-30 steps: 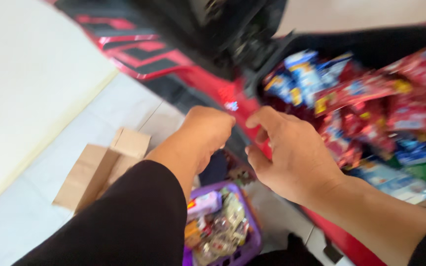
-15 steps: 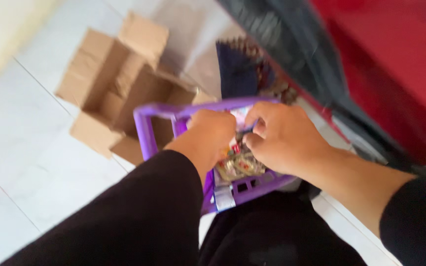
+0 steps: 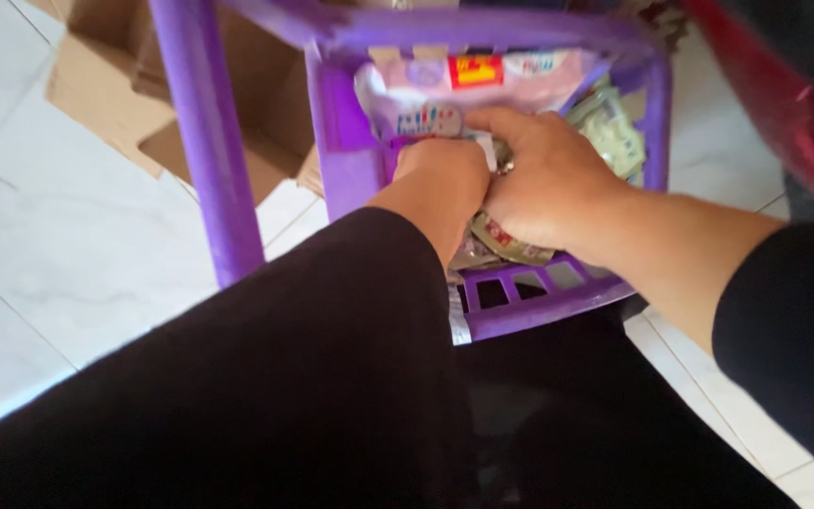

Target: The person transfers various grocery items from a purple basket into the storage compartment of a red scooter. Items handled include snack packets, a white bottle, and a large package of baby wipes.

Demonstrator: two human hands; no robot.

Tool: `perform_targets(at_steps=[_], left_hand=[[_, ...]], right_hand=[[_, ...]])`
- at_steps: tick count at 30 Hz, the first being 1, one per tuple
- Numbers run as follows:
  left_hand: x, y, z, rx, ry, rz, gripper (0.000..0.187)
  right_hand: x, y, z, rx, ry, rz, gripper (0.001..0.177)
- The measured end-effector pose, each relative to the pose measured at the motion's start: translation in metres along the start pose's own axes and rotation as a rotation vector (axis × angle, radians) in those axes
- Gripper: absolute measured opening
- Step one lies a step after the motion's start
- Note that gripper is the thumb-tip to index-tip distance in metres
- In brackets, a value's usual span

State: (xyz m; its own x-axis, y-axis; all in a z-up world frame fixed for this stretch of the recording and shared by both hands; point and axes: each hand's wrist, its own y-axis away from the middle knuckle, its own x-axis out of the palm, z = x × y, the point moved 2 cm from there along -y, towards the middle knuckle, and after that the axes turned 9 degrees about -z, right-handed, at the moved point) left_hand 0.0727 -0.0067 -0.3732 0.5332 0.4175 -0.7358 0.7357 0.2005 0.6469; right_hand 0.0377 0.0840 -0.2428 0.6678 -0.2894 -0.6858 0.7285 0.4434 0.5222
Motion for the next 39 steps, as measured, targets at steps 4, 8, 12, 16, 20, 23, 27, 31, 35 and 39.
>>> perform_targets(at_steps=[4, 8, 12, 16, 20, 23, 27, 31, 35, 39], left_hand=[[0.030, -0.010, 0.000, -0.054, 0.090, -0.033, 0.039], [0.048, -0.015, -0.001, -0.052, 0.079, -0.013, 0.040], [0.047, -0.021, -0.004, -0.106, 0.102, -0.031, 0.040], [0.041, -0.015, 0.005, -0.173, 0.135, -0.061, 0.041], [0.039, -0.003, -0.002, -0.260, 0.201, -0.072, 0.041], [0.028, 0.008, -0.014, -0.327, 0.259, -0.091, 0.042], [0.006, 0.025, -0.035, -0.445, 0.363, -0.133, 0.042], [-0.003, 0.029, -0.041, -0.497, 0.411, -0.189, 0.043], [0.015, 0.030, -0.035, -0.605, 0.482, -0.212, 0.044], [0.014, 0.024, -0.037, -0.658, 0.540, -0.267, 0.045]], right_hand=[[0.019, -0.009, -0.016, 0.048, -0.122, 0.155, 0.078], [0.033, -0.015, -0.028, 0.024, -0.212, 0.280, 0.090], [0.041, -0.026, -0.040, 0.043, -0.231, 0.295, 0.089], [0.051, -0.035, -0.047, 0.128, -0.413, 0.334, 0.084], [0.050, -0.032, -0.062, 0.035, -0.397, 0.229, 0.083], [0.043, -0.020, -0.065, 0.102, -0.576, 0.307, 0.077], [0.030, -0.001, -0.059, 0.086, -0.646, 0.338, 0.071], [0.027, -0.007, -0.069, 0.055, -0.432, 0.249, 0.088], [0.047, -0.016, -0.087, 0.075, -0.505, 0.297, 0.086], [0.045, -0.019, -0.089, 0.145, -0.610, 0.338, 0.098]])
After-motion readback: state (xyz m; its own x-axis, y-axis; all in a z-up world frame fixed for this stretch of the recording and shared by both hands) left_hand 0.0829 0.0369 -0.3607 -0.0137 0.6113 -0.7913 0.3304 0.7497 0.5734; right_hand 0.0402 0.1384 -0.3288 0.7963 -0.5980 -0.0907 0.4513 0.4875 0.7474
